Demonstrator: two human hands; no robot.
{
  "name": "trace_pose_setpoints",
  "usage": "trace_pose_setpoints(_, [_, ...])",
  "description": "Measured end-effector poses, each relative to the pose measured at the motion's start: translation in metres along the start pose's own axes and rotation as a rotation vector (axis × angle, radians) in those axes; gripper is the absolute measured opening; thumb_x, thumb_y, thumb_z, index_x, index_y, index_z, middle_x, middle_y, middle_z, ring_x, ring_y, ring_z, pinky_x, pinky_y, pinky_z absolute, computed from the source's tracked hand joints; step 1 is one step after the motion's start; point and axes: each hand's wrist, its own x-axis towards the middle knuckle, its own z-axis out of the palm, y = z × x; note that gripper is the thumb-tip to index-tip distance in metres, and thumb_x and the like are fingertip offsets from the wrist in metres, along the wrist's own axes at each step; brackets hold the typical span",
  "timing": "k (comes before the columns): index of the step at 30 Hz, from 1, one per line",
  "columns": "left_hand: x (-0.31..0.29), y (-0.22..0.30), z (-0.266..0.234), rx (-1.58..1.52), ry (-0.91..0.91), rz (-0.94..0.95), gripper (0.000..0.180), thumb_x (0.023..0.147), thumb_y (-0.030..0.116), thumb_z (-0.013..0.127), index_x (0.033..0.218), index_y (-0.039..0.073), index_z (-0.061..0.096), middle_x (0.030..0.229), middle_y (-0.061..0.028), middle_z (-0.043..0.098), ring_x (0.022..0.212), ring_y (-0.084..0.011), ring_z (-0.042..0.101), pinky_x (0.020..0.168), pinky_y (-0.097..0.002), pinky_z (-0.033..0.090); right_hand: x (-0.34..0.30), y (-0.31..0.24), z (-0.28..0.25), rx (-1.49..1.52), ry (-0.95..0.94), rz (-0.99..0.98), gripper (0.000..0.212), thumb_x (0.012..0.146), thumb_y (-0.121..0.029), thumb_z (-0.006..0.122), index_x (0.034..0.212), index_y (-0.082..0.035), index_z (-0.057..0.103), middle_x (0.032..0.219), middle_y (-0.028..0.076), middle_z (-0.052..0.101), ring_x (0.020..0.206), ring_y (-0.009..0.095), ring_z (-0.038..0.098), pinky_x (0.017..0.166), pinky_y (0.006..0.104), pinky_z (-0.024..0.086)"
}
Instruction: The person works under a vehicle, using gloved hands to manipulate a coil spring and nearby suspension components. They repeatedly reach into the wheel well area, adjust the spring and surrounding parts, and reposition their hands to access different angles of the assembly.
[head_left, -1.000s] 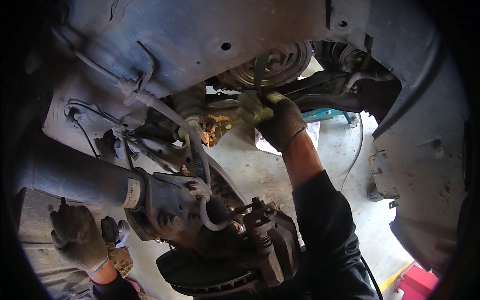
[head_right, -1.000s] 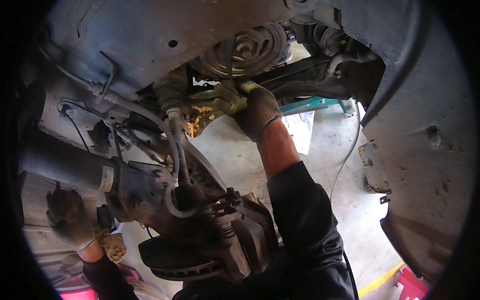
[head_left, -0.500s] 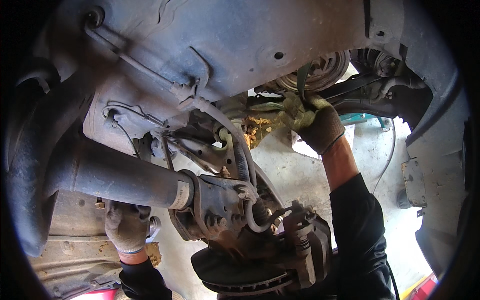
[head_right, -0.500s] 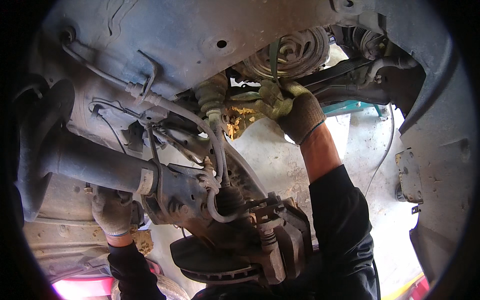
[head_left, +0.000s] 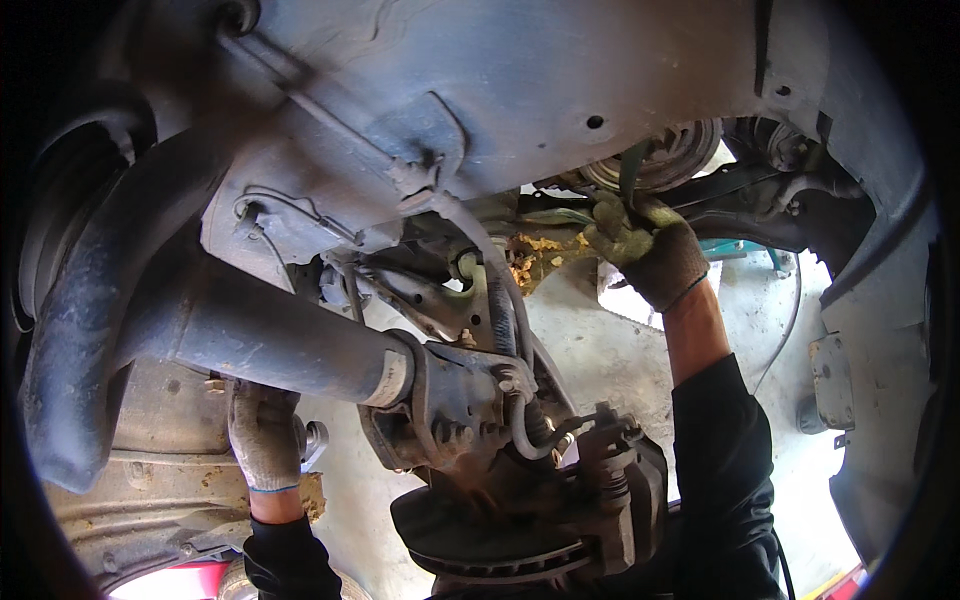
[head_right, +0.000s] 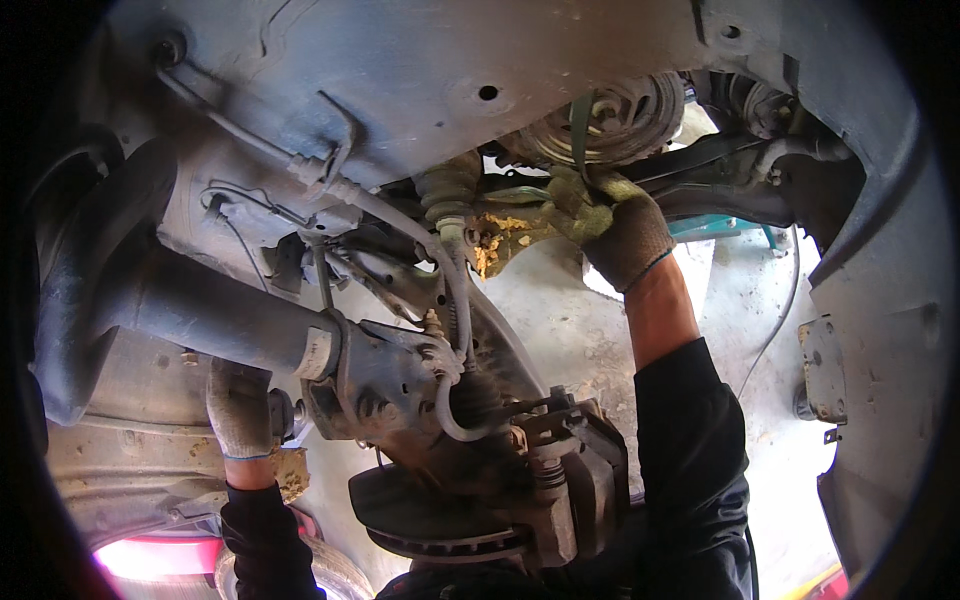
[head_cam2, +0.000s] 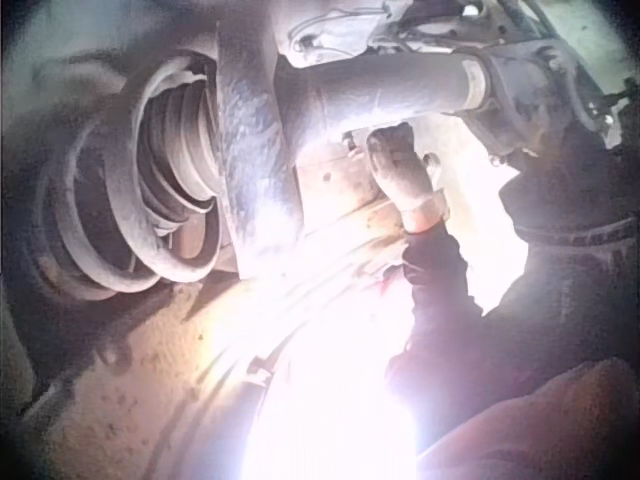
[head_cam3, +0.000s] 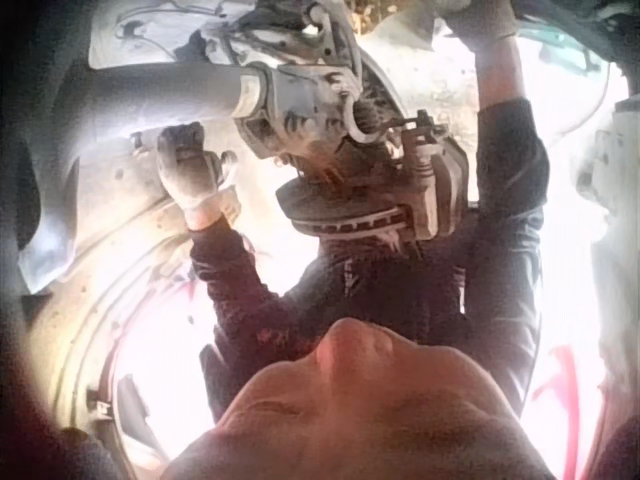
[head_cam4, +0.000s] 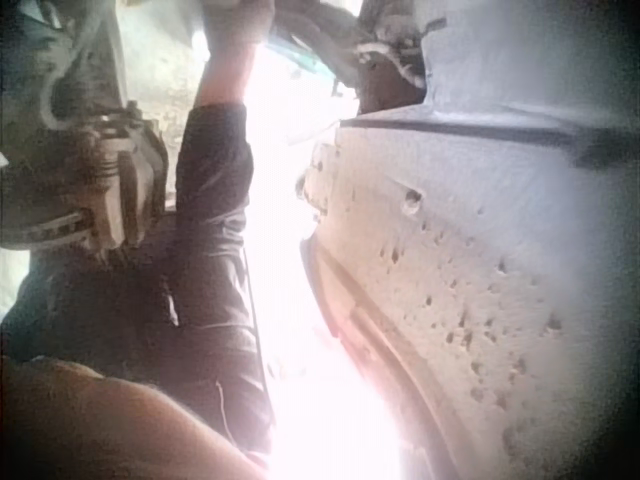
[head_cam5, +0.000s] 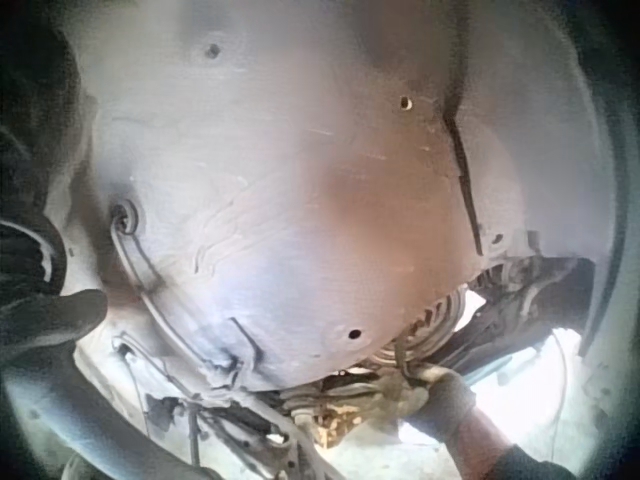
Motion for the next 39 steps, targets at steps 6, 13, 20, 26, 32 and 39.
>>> trace_pose_setpoints(6, [0.012, -0.001, -0.007, 0.842, 0.018, 0.447, 0.036, 0.087, -0.001, 0.058, 0.123, -0.004, 0.064, 0.125, -0.0213, 0.064, 0.122, -0.0406, 0.056, 0.106, -0.0453, 0.044, 0.001, 0.006, -0.001, 0.039, -0.003, 0.029, 0.03, 0.093, -0.005, 0.07, 0.12, 0.003, 0.058, 0.123, 0.012, 0.069, 0.111, 0.017, 0.067, 0.098, 0.0305, 0.057])
trace_pose_setpoints(13, [0.06, -0.029, -0.013, -0.039, -0.329, 0.079, 0.041, 0.099, 0.021, 0.058, 0.136, 0.004, 0.057, 0.133, -0.0154, 0.062, 0.127, -0.0308, 0.057, 0.111, -0.0453, 0.041, -0.001, 0.001, -0.004, -0.28, -0.001, -0.069, 0.028, 0.098, -0.015, 0.065, 0.121, 0.001, 0.065, 0.121, 0.01, 0.07, 0.111, 0.02, 0.068, 0.095, 0.0324, 0.056])
trace_pose_setpoints(20, [0.087, -0.056, -0.011, -1.013, -0.401, -0.251, 0.046, 0.105, 0.03, 0.054, 0.144, 0.005, 0.051, 0.138, -0.014, 0.059, 0.125, -0.0269, 0.058, 0.11, -0.0457, 0.044, 0.001, 0.011, -0.004, 0.423, -0.013, 0.039, 0.03, 0.101, -0.013, 0.057, 0.126, 0.003, 0.059, 0.124, 0.015, 0.066, 0.115, 0.025, 0.065, 0.103, 0.0397, 0.054])
trace_pose_setpoints(26, [0.081, 0.016, 0.026, -0.447, -0.51, -0.035, 0.042, 0.104, 0.024, 0.055, 0.141, 0.004, 0.054, 0.137, -0.0142, 0.061, 0.122, -0.027, 0.061, 0.109, -0.0447, 0.047, 0.005, 0.025, -0.007, 0.501, -0.02, 0.058, 0.031, 0.106, -0.013, 0.039, 0.128, 0.006, 0.052, 0.122, 0.02, 0.062, 0.113, 0.03, 0.065, 0.104, 0.0494, 0.054])
trace_pose_setpoints(32, [0.095, 0.082, 0.086, -0.087, -0.78, 0.307, 0.039, 0.102, 0.019, 0.055, 0.138, 0.004, 0.057, 0.135, -0.0145, 0.062, 0.12, -0.0271, 0.063, 0.107, -0.0438, 0.049, 0.002, 0.016, -0.005, 0.549, -0.002, 0.07, 0.029, 0.107, -0.009, 0.042, 0.128, 0.008, 0.051, 0.123, 0.021, 0.062, 0.114, 0.03, 0.065, 0.106, 0.0494, 0.054])
trace_pose_setpoints(39, [0.128, 0.113, 0.143, -0.259, -1.166, 0.218, 0.035, 0.101, 0.013, 0.056, 0.134, 0.003, 0.061, 0.133, -0.0147, 0.064, 0.116, -0.0272, 0.066, 0.105, -0.0426, 0.051, 0.0, 0.015, -0.007, 0.476, 0.007, 0.104, 0.035, 0.107, -0.012, 0.042, 0.133, 0.009, 0.052, 0.123, 0.02, 0.062, 0.111, 0.028, 0.066, 0.101, 0.0462, 0.056])
